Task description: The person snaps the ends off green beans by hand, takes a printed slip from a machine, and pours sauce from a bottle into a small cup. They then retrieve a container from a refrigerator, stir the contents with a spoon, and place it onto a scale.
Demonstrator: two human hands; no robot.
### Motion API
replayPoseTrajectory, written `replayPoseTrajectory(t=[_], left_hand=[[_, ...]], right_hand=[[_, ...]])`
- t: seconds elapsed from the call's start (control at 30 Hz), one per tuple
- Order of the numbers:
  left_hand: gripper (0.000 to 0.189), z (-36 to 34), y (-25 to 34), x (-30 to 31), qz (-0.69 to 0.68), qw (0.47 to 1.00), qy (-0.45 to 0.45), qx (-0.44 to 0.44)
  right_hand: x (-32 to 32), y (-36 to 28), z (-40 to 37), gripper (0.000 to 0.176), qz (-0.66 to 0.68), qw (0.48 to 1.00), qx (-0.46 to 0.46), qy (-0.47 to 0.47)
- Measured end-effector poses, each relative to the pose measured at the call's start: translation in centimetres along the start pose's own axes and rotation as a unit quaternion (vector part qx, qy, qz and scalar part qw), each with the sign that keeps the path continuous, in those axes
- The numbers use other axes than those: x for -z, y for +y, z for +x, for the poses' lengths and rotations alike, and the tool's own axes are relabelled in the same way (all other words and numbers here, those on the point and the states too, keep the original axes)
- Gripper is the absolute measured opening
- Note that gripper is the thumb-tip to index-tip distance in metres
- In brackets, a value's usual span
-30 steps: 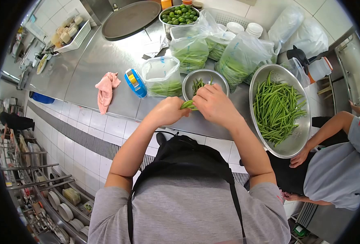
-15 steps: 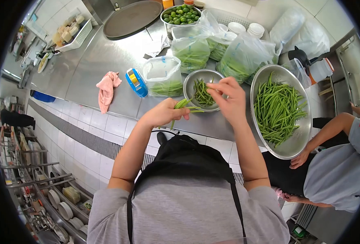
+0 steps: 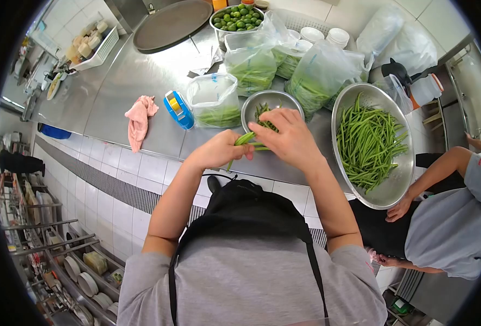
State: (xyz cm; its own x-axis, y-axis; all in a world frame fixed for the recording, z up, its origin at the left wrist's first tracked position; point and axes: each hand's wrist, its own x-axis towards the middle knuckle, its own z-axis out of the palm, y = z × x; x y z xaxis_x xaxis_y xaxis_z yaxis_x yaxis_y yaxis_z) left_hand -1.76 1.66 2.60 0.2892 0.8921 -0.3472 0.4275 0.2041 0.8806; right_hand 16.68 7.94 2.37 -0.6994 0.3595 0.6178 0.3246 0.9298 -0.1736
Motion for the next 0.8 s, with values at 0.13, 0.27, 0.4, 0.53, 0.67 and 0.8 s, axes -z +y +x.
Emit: replayPoseTrajectory(t=[0.13, 0.27, 0.4, 0.53, 0.67, 0.8], left_hand=[[0.031, 0.1, -0.5, -0.2, 0.007, 1.000, -0.005, -0.005], [0.027, -0.5, -0.6, -0.4, -0.028, 1.000, -0.012, 0.002], [0.023, 0.0, -3.1, -1.0, -0.248, 0.968, 0.024, 0.032], [0.022, 0.8, -2.9, -2.0, -0.397, 0.905, 0.148, -0.043], [0.024, 1.9, -1.6, -2.3, -0.525, 0.830, 0.179, -0.062], [0.032, 2.4, -1.1, -2.6, -0.585, 0.789, 0.150, -0.113]], right_hand=[[-0.8, 0.4, -0.6, 0.014, 0.025, 0.998, 0.019, -0.056], [0.5, 0.6, -0.6, 0.010, 0.375, 0.883, -0.235, 0.153], [0.6, 2.9, -1.3, 0.009, 0.201, 0.936, -0.269, 0.102], [-2.8, 3.6, -3.5, 0.010, 0.196, 0.903, -0.372, 0.092], [-2.5, 2.2, -3.0, 0.013, 0.321, 0.835, -0.425, 0.137], [-1.3, 0.2, -2.7, 0.013, 0.306, 0.885, -0.343, 0.076]])
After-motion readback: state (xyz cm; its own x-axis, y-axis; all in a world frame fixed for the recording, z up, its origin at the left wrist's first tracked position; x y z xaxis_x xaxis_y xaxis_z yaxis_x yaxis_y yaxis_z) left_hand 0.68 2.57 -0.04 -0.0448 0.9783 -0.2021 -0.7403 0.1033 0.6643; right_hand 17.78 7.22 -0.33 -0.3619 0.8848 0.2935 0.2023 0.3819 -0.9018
